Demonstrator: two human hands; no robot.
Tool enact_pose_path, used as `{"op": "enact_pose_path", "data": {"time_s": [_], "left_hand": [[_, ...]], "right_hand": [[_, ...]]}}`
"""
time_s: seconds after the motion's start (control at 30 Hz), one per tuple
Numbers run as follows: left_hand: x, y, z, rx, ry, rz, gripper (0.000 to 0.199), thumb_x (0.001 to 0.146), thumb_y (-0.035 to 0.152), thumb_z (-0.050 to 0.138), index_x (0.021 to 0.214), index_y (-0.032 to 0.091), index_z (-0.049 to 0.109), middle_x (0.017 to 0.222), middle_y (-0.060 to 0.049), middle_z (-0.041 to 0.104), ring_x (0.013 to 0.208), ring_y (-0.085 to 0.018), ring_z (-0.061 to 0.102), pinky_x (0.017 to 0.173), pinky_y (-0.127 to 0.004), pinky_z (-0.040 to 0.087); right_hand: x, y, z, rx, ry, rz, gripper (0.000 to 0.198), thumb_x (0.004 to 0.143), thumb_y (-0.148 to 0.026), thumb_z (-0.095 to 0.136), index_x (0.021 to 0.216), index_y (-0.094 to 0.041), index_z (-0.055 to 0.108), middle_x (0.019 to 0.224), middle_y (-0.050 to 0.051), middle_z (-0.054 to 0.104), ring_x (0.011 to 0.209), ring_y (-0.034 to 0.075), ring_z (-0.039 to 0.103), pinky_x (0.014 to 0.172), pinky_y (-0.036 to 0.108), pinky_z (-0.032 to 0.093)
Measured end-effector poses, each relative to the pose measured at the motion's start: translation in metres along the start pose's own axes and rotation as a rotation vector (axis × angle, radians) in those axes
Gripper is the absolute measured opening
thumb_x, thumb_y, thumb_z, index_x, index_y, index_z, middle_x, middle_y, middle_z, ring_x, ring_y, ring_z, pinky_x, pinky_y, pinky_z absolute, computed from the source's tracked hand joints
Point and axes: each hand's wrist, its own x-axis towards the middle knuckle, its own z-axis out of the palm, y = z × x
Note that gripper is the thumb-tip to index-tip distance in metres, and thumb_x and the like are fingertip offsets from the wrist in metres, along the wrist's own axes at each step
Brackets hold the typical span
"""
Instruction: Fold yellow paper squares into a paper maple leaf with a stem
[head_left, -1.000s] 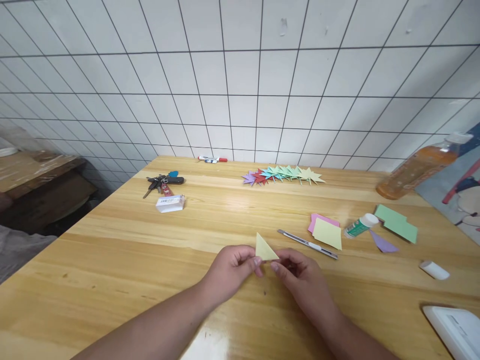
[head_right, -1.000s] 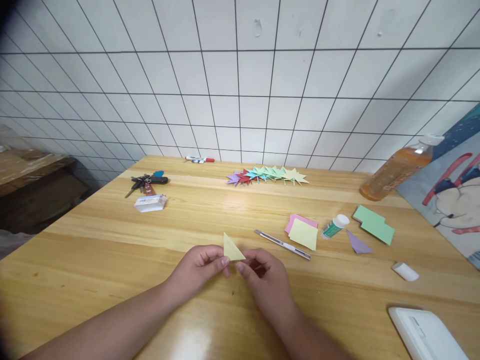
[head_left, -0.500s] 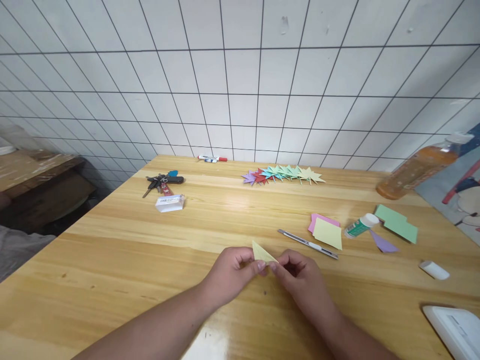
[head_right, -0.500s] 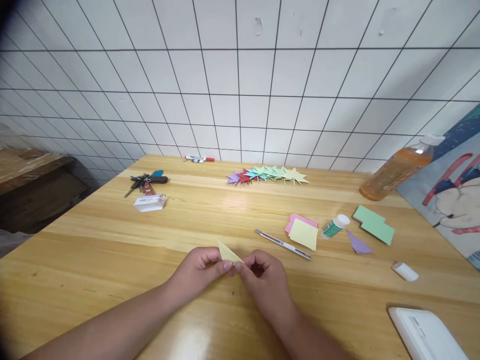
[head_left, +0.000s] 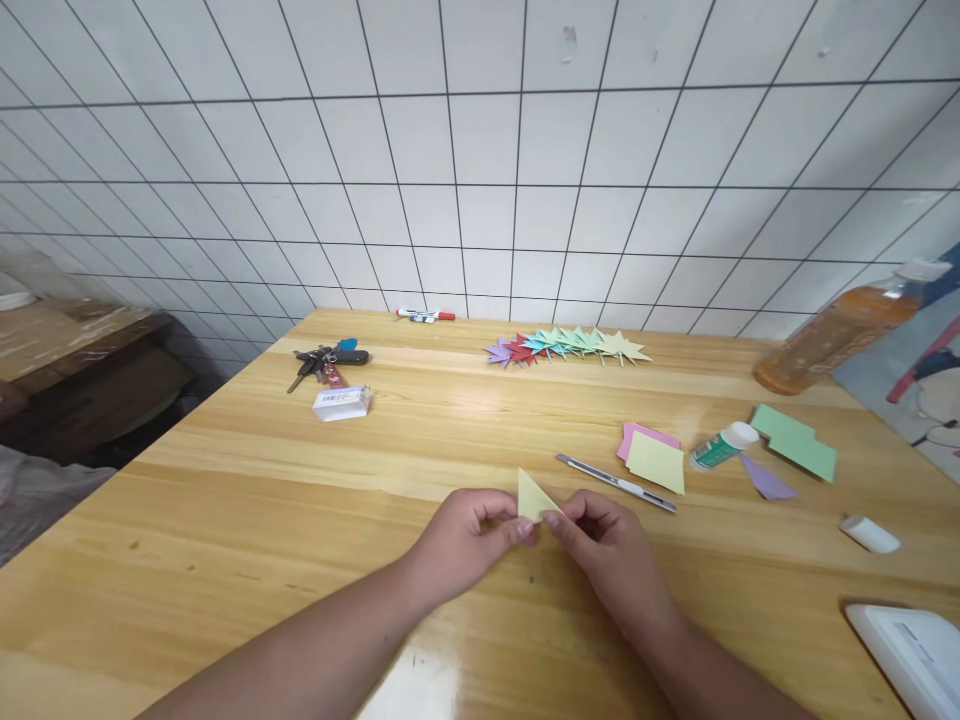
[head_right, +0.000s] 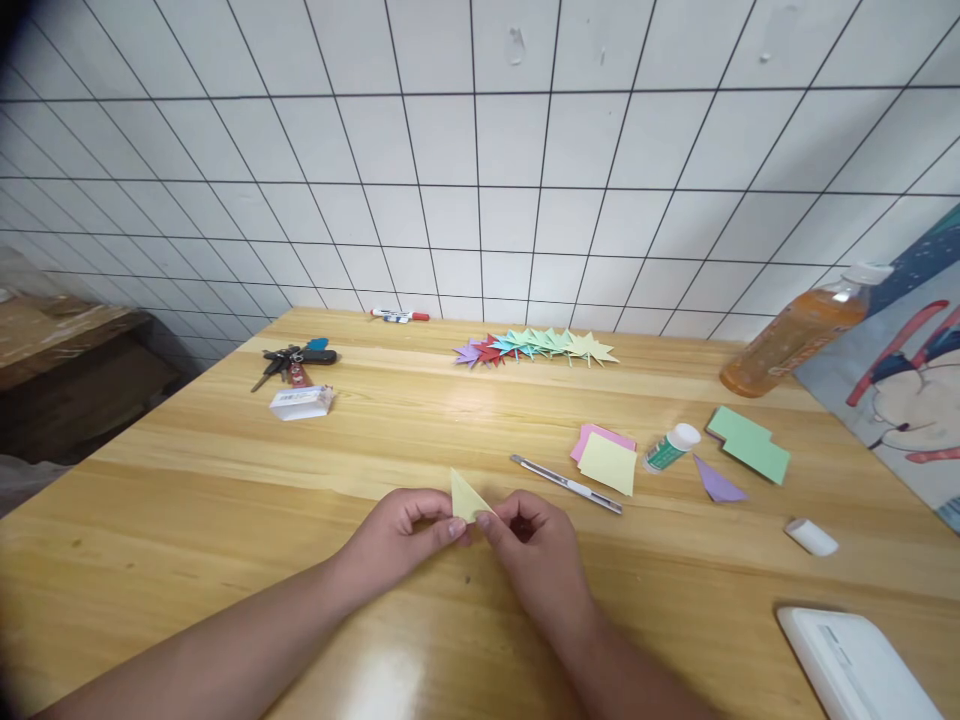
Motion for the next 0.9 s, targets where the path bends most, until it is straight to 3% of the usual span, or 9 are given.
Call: {"op": "enact_pose_path", "data": {"time_s": [0.1,0.23,0.5,0.67,0.8,0.9], "left_hand": [[0.001,0.000,0.000,0.046,0.017,-0.015,0.025,0.082,0.030,0.054,0.069,0.012,0.067,0.069,-0.003,0.067,0.069,-0.015,0.058,0.066,-0.022,0.042],[0.001,-0.002,0.002,0.082,0.025,-0.023,0.026,0.082,0.029,0.052,0.067,0.013,0.066,0.068,-0.003,0.066,0.068,-0.014,0.058,0.064,-0.022,0.042],[-0.004,0.000,0.002,0.237,0.039,0.024,0.024,0.081,0.029,0.053,0.066,0.015,0.064,0.063,-0.001,0.063,0.061,-0.013,0.055,0.060,-0.021,0.040],[-0.004,0.001,0.000,0.072,0.071,0.014,0.021,0.079,0.029,0.057,0.066,0.014,0.063,0.063,-0.002,0.063,0.062,-0.013,0.055,0.061,-0.022,0.041],[0.000,0.003,-0.007,-0.144,0.187,0.006,0.021,0.080,0.032,0.056,0.072,0.014,0.064,0.061,-0.002,0.062,0.062,-0.013,0.056,0.065,-0.023,0.042],[0.002,0.005,-0.010,-0.187,0.249,0.005,0.022,0.081,0.033,0.055,0.076,0.013,0.064,0.061,-0.002,0.062,0.063,-0.014,0.056,0.066,-0.023,0.042]], "right_hand": [[0.001,0.001,0.000,-0.015,0.016,-0.007,0.025,0.070,-0.038,0.065,0.060,-0.017,0.056,0.054,-0.003,0.048,0.053,0.010,0.040,0.050,0.021,0.031],[0.001,0.000,0.001,-0.018,-0.064,-0.048,0.019,0.071,-0.035,0.063,0.070,-0.016,0.059,0.061,-0.002,0.052,0.058,0.012,0.043,0.054,0.023,0.034],[0.001,0.002,0.001,-0.048,-0.024,0.034,0.028,0.069,-0.037,0.065,0.056,-0.017,0.049,0.052,-0.006,0.038,0.051,0.009,0.032,0.048,0.021,0.025],[0.002,0.004,-0.001,-0.012,-0.051,0.025,0.031,0.071,-0.040,0.063,0.057,-0.017,0.048,0.054,-0.006,0.037,0.053,0.009,0.031,0.049,0.022,0.024],[0.003,0.004,-0.005,0.048,0.001,0.026,0.033,0.073,-0.042,0.062,0.059,-0.018,0.045,0.055,-0.006,0.038,0.054,0.010,0.035,0.052,0.022,0.028],[0.003,0.004,-0.006,0.080,0.040,0.032,0.034,0.073,-0.042,0.062,0.058,-0.019,0.043,0.055,-0.005,0.039,0.055,0.010,0.037,0.053,0.022,0.031]]}}
